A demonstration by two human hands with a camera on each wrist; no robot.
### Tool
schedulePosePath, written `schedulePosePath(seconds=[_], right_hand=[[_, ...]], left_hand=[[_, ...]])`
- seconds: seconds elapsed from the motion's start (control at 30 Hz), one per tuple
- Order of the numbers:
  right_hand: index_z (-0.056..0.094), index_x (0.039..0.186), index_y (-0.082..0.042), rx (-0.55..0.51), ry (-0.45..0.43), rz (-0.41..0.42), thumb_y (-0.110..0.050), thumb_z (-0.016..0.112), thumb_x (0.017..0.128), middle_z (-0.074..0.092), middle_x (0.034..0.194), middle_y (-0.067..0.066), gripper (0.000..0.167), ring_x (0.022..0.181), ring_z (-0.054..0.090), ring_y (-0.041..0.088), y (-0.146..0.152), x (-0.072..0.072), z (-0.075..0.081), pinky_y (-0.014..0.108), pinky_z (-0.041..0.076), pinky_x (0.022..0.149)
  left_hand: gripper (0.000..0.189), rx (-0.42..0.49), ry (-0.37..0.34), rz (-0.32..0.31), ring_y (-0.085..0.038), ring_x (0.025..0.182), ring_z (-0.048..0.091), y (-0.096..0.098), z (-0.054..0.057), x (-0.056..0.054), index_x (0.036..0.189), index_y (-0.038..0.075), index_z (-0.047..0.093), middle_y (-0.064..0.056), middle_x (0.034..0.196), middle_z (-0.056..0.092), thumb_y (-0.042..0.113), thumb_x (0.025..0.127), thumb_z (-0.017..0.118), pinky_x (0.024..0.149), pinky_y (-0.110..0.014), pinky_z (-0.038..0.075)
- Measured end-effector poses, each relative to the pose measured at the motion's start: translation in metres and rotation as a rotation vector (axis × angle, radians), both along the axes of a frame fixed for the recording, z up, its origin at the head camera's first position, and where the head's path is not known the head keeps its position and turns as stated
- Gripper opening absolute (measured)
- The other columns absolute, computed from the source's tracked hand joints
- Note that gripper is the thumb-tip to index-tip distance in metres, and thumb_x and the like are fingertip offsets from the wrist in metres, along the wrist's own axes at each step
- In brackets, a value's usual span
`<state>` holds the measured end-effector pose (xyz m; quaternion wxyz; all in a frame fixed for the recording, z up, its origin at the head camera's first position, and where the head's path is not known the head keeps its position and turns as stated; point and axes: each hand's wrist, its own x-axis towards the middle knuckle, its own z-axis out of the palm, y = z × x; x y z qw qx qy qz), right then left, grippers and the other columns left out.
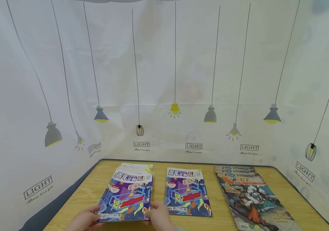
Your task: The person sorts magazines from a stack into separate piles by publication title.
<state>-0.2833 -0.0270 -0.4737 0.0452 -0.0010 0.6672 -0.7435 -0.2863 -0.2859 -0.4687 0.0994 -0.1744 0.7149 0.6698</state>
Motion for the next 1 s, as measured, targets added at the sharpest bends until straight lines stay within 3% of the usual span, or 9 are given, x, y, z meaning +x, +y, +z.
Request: schedulePosePath(seconds=[0.23,0.47,0.8,1.0], right_hand=[[0.049,0.119,0.024,0.0,-0.025,0.007,0.016,0.055,0.077,0.067,0.08,0.011,0.043,0.048,0.055,0.009,-0.015,-0.003,-0.004,0.02,0.051,0.048],[0.049,0.119,0.023,-0.001,-0.069,-0.013,0.016,0.057,0.079,0.066,0.077,0.009,0.042,0.05,0.055,0.009,-0.022,-0.007,-0.002,0.017,0.049,0.047],[0.055,0.115,0.018,0.157,-0.089,-0.065,0.015,0.063,0.076,0.061,0.082,0.007,0.039,0.059,0.058,0.012,-0.034,-0.015,-0.008,0.021,0.051,0.049],[0.063,0.111,0.011,0.275,-0.084,-0.062,0.01,0.066,0.076,0.062,0.079,0.005,0.036,0.053,0.051,0.012,-0.028,-0.019,-0.013,0.018,0.042,0.043]], left_hand=[[0.05,-0.187,0.039,-0.033,-0.019,0.064,0.059,-0.009,0.003,0.001,0.139,-0.017,0.028,-0.007,0.078,0.063,-0.003,0.094,0.044,0.061,-0.026,0.049],[0.049,-0.318,0.101,-0.058,-0.021,0.065,0.053,-0.012,0.006,-0.003,0.135,-0.019,0.036,-0.009,0.084,0.06,-0.002,0.091,0.049,0.062,-0.031,0.048],[0.046,-0.409,0.073,-0.018,-0.028,0.085,0.055,-0.016,-0.005,-0.015,0.131,-0.018,0.041,-0.023,0.103,0.056,-0.004,0.088,0.05,0.071,-0.034,0.048],[0.05,-0.43,0.098,0.019,-0.026,0.074,0.052,-0.016,-0.01,-0.016,0.13,-0.016,0.044,-0.024,0.1,0.054,-0.003,0.083,0.055,0.062,-0.031,0.046]])
